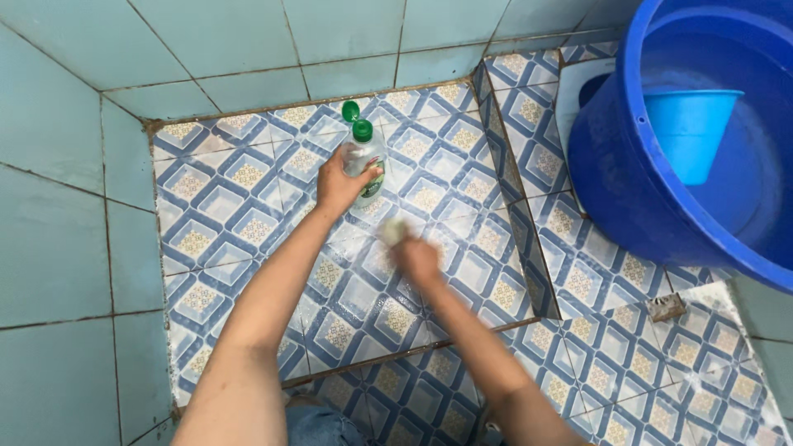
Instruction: The person scrubs a tiled floor surface using a sponge and a liquid cleaning agent from a bottle. They repeatedly apply the liquid and scrub the same area with a sponge, focusing on the grout lines and tile surface.
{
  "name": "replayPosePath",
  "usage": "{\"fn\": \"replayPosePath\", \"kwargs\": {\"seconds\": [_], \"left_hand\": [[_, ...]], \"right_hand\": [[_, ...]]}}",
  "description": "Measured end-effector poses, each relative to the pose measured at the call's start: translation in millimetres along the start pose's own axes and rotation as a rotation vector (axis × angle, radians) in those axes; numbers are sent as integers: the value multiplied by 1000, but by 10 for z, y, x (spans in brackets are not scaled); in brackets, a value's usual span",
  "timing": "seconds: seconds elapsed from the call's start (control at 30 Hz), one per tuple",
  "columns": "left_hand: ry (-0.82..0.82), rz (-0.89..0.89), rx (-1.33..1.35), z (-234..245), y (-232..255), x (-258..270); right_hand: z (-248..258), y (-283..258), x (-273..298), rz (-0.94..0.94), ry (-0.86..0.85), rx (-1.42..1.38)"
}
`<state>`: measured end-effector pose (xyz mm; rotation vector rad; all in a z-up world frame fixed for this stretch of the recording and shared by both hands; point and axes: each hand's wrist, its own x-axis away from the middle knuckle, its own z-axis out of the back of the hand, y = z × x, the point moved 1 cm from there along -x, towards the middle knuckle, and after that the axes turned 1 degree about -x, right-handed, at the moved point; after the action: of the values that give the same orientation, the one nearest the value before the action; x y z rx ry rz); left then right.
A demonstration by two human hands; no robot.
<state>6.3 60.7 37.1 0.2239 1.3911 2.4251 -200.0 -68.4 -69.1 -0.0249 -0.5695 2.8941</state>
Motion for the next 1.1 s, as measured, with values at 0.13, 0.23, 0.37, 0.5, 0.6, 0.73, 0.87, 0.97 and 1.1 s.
{"fn": "replayPosePath", "kwargs": {"seconds": [0.13,0.23,0.37,0.5,0.6,0.73,0.87,0.97,1.1], "left_hand": [[-75,45,-30,7,45,32],[-66,47,4,-15,12,21],[29,-1,39,-140,-37,-65],[50,-58,63,-292,52,-116],[-21,-68,99,-374,120,-77],[-41,-70,83,-455,207,-72],[-26,-115,109,-565,271,-89],[-32,-101,92,-667,312,-98],[-70,-98,89,-721,338,-85]], "right_hand": [[553,834,-240,-599,13,-33],[601,815,-81,-610,158,65],[185,58,232,-113,283,9],[202,-68,432,-333,58,-59],[543,496,425,-618,-105,-10],[812,928,493,-699,241,99],[397,404,606,-591,133,-3],[240,146,661,-430,40,-41],[584,561,652,-624,66,9]]}}
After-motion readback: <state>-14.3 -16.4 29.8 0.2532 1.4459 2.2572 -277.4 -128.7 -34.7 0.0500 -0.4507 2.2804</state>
